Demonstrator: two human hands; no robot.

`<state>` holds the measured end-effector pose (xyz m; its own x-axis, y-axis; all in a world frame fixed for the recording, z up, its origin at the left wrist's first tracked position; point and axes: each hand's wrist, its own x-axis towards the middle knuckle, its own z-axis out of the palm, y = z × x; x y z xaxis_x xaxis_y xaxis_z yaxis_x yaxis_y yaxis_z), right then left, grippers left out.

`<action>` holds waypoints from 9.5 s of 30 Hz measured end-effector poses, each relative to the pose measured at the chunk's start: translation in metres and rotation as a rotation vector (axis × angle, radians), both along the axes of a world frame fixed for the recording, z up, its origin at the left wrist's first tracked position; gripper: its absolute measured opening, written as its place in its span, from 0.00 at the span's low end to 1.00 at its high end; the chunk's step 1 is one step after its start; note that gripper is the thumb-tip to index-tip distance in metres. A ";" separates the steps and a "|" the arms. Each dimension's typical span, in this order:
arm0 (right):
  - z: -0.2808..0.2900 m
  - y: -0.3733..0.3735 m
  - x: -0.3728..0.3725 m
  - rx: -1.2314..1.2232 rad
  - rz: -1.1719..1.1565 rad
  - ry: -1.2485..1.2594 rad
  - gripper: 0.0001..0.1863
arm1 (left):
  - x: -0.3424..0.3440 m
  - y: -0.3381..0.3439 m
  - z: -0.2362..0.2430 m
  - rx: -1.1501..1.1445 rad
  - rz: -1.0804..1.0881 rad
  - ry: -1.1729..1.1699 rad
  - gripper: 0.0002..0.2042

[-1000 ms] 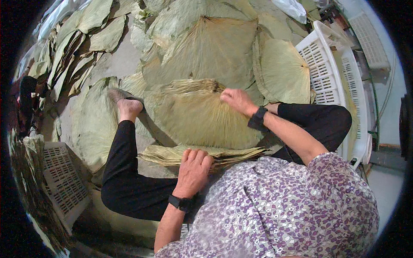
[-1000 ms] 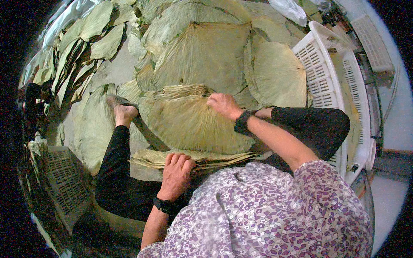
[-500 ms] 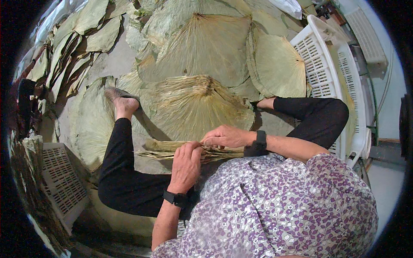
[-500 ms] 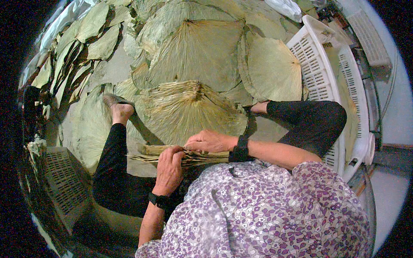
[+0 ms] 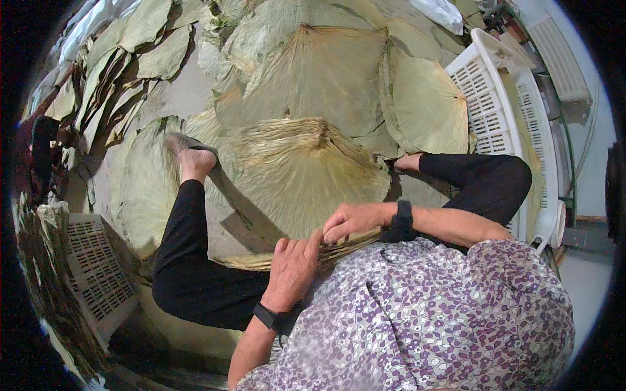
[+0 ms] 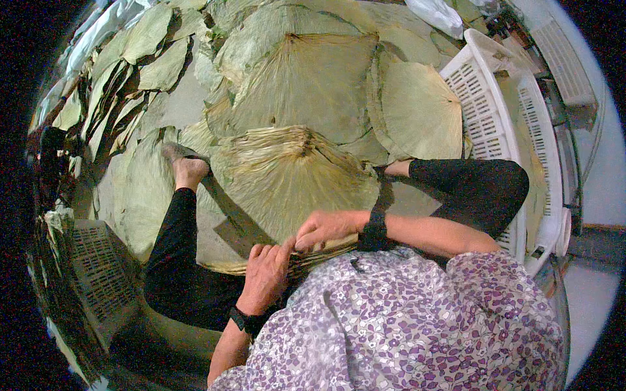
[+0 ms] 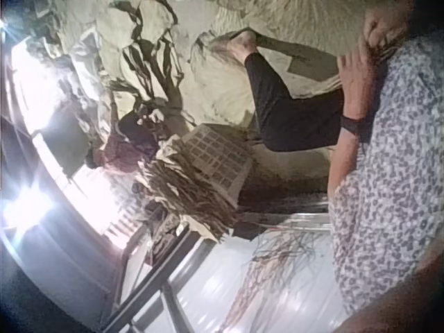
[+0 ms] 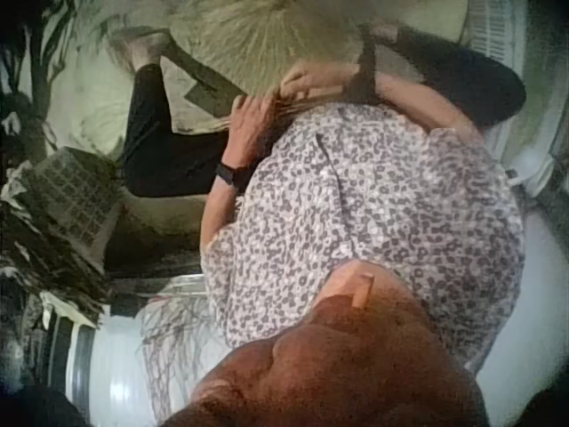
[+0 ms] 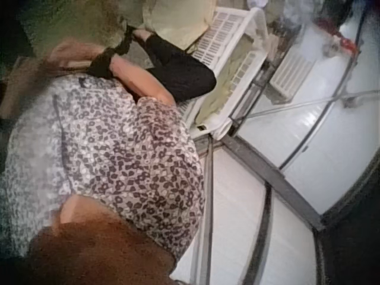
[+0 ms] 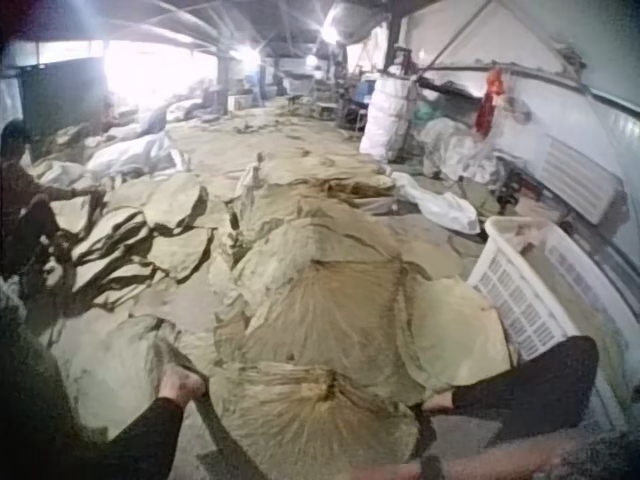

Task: Sorting and stacking large dried lotus leaves into a plastic crate.

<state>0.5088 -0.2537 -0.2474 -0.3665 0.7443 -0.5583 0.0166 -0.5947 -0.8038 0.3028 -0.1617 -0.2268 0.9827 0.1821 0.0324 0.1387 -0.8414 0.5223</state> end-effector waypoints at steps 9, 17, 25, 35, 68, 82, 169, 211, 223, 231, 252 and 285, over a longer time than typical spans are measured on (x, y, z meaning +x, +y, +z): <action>-0.081 0.049 0.086 0.410 -0.266 -1.274 0.26 | 0.002 0.009 0.011 -0.061 -0.083 0.119 0.04; -0.109 0.061 0.084 0.617 -0.138 -1.480 0.22 | 0.007 0.014 0.009 -0.139 -0.044 0.186 0.06; -0.017 0.030 0.040 0.203 -0.181 -0.343 0.10 | 0.011 0.019 0.007 -0.078 0.095 -0.001 0.09; -0.037 0.012 0.018 -0.056 -0.262 0.248 0.11 | 0.011 0.016 -0.001 -0.066 0.115 -0.045 0.09; -0.107 0.035 0.103 0.744 -0.333 -1.541 0.13 | 0.013 0.011 -0.010 -0.007 0.027 0.024 0.04; 0.010 0.026 0.095 0.500 -0.892 -0.170 0.06 | 0.021 0.007 -0.006 -0.120 -0.029 0.104 0.10; -0.018 0.026 0.051 0.361 -0.302 -0.533 0.21 | 0.013 0.018 -0.010 -0.081 0.020 0.117 0.10; -0.077 -0.011 0.123 0.236 -0.235 -0.993 0.25 | 0.019 0.009 -0.005 -0.204 -0.036 -0.009 0.13; 0.249 -0.073 0.053 0.869 -0.508 0.062 0.12 | 0.015 0.025 -0.038 0.105 -0.158 0.086 0.14; 0.282 -0.162 0.001 1.747 -0.502 0.002 0.13 | 0.036 0.030 -0.064 0.116 -0.472 0.209 0.22; 0.344 -0.506 0.087 0.584 -1.276 -3.454 0.10 | 0.121 -0.033 -0.061 -0.143 -0.217 0.287 0.21; -0.068 0.025 0.131 0.215 -0.142 -1.122 0.19 | 0.029 0.006 -0.012 -0.101 -0.076 0.141 0.17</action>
<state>0.6396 -0.2287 -0.3156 0.3513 0.8584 -0.3739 0.7309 -0.5010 -0.4634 0.3320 -0.1559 -0.2386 0.9874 0.1024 -0.1209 0.1542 -0.7962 0.5850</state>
